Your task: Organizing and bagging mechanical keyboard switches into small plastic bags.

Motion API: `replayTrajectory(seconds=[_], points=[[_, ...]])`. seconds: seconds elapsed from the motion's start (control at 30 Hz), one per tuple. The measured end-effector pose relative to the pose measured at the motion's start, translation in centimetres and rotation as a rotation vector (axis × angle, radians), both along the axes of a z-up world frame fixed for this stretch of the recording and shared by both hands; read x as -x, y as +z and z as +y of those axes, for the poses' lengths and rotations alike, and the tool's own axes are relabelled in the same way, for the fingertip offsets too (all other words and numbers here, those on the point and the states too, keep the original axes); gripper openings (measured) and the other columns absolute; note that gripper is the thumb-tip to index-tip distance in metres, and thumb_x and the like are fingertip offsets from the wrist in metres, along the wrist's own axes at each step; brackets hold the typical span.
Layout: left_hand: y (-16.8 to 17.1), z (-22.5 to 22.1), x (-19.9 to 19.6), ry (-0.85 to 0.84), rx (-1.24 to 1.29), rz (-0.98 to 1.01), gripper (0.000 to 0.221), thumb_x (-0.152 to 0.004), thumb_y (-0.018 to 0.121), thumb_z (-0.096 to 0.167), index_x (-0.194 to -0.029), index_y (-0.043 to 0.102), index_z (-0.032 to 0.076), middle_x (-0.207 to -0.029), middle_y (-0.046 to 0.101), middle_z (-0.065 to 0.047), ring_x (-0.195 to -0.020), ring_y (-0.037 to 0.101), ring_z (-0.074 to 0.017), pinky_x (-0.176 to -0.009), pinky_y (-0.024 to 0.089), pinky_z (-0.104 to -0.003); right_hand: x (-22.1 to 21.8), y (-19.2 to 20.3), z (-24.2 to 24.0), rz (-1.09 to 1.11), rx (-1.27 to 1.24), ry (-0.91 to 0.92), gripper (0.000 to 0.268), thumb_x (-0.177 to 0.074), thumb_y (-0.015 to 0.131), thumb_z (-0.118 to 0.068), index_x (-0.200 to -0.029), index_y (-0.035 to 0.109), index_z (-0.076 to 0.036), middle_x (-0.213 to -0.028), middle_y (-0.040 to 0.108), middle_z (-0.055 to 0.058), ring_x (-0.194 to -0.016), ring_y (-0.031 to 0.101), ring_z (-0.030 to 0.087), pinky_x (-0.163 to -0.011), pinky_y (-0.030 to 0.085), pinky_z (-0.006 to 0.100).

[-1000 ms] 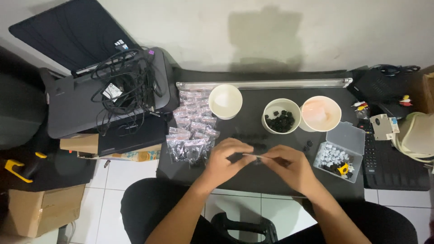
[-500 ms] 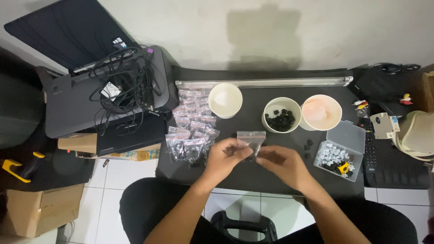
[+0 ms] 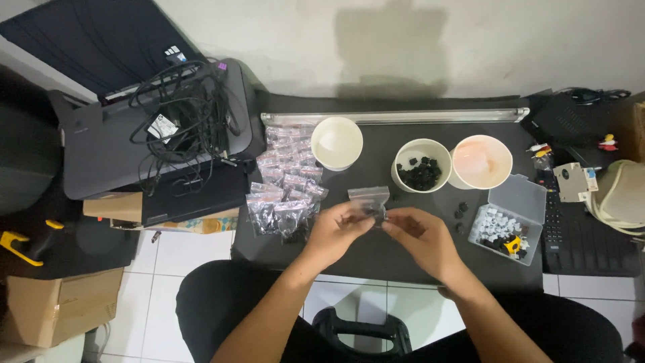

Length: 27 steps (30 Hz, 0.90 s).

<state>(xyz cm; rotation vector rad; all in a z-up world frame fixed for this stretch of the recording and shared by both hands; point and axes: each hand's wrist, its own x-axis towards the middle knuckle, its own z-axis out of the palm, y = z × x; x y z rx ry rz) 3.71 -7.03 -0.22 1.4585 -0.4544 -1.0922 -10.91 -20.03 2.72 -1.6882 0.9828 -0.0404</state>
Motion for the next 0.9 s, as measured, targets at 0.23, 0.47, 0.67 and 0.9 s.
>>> replayTrajectory(seconds=[0.23,0.47,0.67,0.9], points=[[-0.7,-0.1,0.3,0.062,-0.023,0.058,0.056,-0.082,0.086,0.038,-0.121,0.070,0.001,-0.100,0.076,-0.013,-0.090,0.071,-0.0183,-0.082,0.059,-0.032,0.3,-1.3,0.0,0.014,0.053,-0.016,0.020,-0.092,0.075,-0.018,-0.107,0.080,-0.005,-0.094,0.080,0.021,-0.092,0.077,0.034,-0.073,0.062,0.044],[-0.8,0.4,-0.2,0.071,-0.125,-0.051,0.053,-0.073,0.093,0.027,-0.113,0.072,0.000,-0.092,0.076,-0.012,-0.083,0.069,-0.0154,-0.076,0.059,-0.030,-0.6,-0.8,1.1,-0.081,-0.016,0.018,0.034,-0.091,0.075,-0.021,-0.122,0.073,-0.006,-0.105,0.078,0.024,-0.105,0.074,0.040,-0.081,0.063,0.051],[1.0,2.0,-2.3,0.036,-0.134,-0.213,0.038,-0.081,0.086,0.025,-0.110,0.076,0.002,-0.099,0.077,-0.018,-0.089,0.074,-0.0255,-0.075,0.061,-0.033,-0.5,-3.9,1.2,-0.143,-0.001,0.001,0.027,-0.089,0.079,-0.014,-0.113,0.077,-0.001,-0.096,0.079,0.023,-0.092,0.077,0.034,-0.074,0.063,0.044],[2.9,4.7,-4.7,0.028,-0.246,-0.329,0.047,-0.084,0.082,0.030,-0.120,0.072,0.002,-0.101,0.077,-0.019,-0.091,0.074,-0.0271,-0.075,0.062,-0.037,-3.2,-5.6,3.7,-0.245,-0.075,0.076,0.028,-0.086,0.080,-0.006,-0.112,0.075,0.002,-0.095,0.079,0.023,-0.084,0.077,0.029,-0.070,0.065,0.038]])
